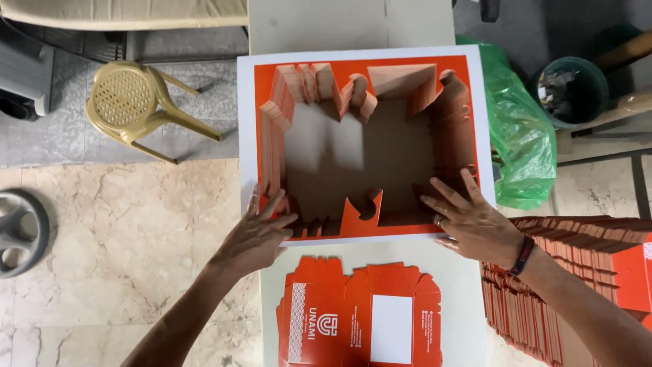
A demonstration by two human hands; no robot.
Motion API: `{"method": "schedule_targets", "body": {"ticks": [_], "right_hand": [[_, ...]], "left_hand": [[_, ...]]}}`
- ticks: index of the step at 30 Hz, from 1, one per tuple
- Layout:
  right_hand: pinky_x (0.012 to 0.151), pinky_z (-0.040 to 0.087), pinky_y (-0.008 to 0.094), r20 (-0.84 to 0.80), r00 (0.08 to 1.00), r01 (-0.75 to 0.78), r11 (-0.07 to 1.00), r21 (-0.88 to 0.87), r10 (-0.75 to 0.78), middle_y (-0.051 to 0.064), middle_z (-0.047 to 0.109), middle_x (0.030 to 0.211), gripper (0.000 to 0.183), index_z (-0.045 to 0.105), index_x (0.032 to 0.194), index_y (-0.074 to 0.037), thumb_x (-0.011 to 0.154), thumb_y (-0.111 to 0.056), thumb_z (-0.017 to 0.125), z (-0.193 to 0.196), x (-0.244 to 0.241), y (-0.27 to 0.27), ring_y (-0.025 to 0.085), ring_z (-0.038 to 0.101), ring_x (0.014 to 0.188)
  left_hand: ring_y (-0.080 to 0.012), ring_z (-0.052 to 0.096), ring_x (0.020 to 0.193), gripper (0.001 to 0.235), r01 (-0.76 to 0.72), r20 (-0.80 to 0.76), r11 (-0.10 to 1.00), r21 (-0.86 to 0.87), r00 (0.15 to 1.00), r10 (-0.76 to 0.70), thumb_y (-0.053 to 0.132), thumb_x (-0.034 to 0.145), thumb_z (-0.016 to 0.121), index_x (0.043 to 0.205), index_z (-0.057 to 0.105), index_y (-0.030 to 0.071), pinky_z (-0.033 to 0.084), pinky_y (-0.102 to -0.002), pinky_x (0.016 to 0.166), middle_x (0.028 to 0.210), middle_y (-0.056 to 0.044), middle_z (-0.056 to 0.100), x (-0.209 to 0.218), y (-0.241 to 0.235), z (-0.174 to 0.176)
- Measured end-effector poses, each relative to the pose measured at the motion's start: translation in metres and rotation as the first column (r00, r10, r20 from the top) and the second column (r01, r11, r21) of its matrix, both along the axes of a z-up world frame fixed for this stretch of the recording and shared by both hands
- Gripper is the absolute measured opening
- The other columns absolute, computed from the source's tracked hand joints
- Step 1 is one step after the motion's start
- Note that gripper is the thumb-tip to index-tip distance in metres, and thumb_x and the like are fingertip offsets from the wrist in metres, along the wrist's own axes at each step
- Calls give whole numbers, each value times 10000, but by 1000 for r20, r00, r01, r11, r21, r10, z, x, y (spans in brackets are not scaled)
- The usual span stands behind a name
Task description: Sorting and stacking flat cardboard box templates into a frame for further processing.
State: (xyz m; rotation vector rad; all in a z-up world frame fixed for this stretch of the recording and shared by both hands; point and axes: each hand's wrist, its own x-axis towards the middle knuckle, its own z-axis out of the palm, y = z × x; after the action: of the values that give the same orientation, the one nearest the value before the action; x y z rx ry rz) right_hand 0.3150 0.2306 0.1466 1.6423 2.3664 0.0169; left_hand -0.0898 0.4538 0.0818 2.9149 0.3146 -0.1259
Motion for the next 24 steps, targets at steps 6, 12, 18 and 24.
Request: {"method": "schedule_targets", "body": {"ticks": [6,12,18,24], "right_hand": [[1230,29,771,186,982,19,989,-146,8,59,484,1524,392,728,1074,-173,844,-478,642,-4,-1,-7,357,236,1554],[1210,249,696,-243,969,101,969,226,-45,102,460,1614,802,687,1244,-146,766,-784,600,26,1,1,386,287,1561],[687,591,653,-357,505,852,519,62,-786,272,725,954,926,428,1471,49,873,-593,724,-24,60,31,531,725,865],[758,589,641,-290,453,862,497,-98,-843,368,708,980,820,523,1369,84,880,-550,696,-40,92,26,553,710,950]], "left_hand": [[-384,197,1553,305,-59,-200,998,1,978,58,397,774,790,1047,788,261,134,-772,1201,1533,84,506,3,-4,26],[-464,194,1551,1012,-131,142,989,72,983,119,752,592,807,1433,572,239,116,-796,1169,1642,-91,384,7,-2,51],[-508,579,1258,1007,-877,-92,440,-193,462,882,460,928,764,1666,162,135,528,-603,1029,1650,-224,304,41,40,62],[-463,719,1030,818,-911,-216,406,77,382,898,510,912,625,1611,326,208,588,-589,754,1148,-217,722,30,65,5]]}}
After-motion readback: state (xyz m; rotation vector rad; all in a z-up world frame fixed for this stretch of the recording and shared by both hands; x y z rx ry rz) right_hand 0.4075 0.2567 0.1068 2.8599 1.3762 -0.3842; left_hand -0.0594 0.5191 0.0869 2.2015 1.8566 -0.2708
